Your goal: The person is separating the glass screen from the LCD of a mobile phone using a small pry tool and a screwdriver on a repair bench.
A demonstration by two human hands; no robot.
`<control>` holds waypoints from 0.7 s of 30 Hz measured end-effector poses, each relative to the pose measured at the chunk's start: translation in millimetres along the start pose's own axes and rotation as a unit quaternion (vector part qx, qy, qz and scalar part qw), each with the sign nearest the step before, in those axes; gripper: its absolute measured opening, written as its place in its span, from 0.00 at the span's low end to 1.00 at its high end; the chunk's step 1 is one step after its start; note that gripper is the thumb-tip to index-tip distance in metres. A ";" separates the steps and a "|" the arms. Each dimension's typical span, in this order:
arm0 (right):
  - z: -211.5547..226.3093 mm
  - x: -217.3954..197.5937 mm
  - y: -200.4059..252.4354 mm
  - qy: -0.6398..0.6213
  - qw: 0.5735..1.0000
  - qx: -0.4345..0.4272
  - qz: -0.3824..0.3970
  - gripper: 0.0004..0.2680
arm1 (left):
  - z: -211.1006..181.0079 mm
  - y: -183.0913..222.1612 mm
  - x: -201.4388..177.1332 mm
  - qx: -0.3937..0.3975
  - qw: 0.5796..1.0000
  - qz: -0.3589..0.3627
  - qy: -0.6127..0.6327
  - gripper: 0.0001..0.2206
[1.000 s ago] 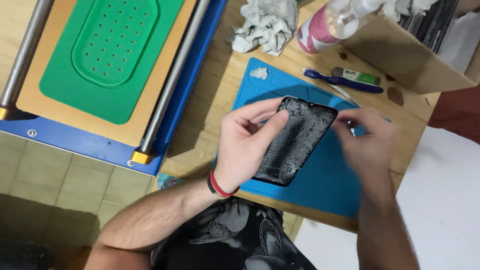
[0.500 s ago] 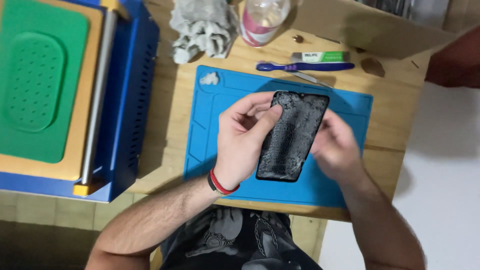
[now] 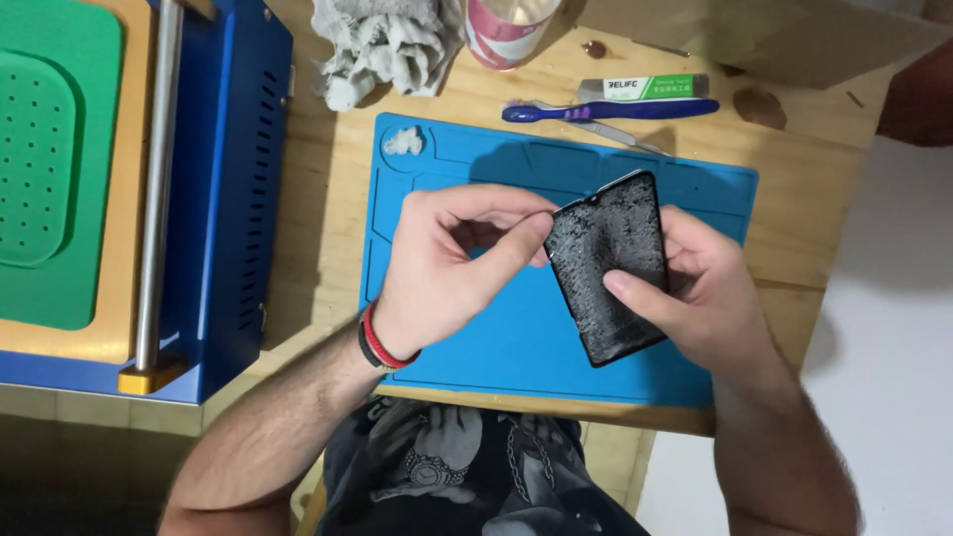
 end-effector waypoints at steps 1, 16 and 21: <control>1.0 0.0 -1.4 0.000 1.000 0.002 0.001 0.15 | 2.3 0.5 -2.6 -0.002 1.000 -0.001 0.001 0.04; -5.8 -2.8 -31.1 0.073 0.996 -0.033 0.037 0.08 | 59.2 -5.4 -18.0 -0.144 0.979 0.118 0.079 0.04; 4.1 19.6 -35.6 0.262 0.949 -0.148 0.089 0.07 | 55.2 -12.4 -13.7 -0.152 0.978 0.144 -0.006 0.08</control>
Point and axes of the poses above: each hand's wrist, its own y-axis away from the middle knuckle, its own x-axis out of the palm, z = x × y, the point moved 4 cm from there along -y, towards the middle knuckle, and after that the axes turned 2 degrees about z, right-handed, at the moved point
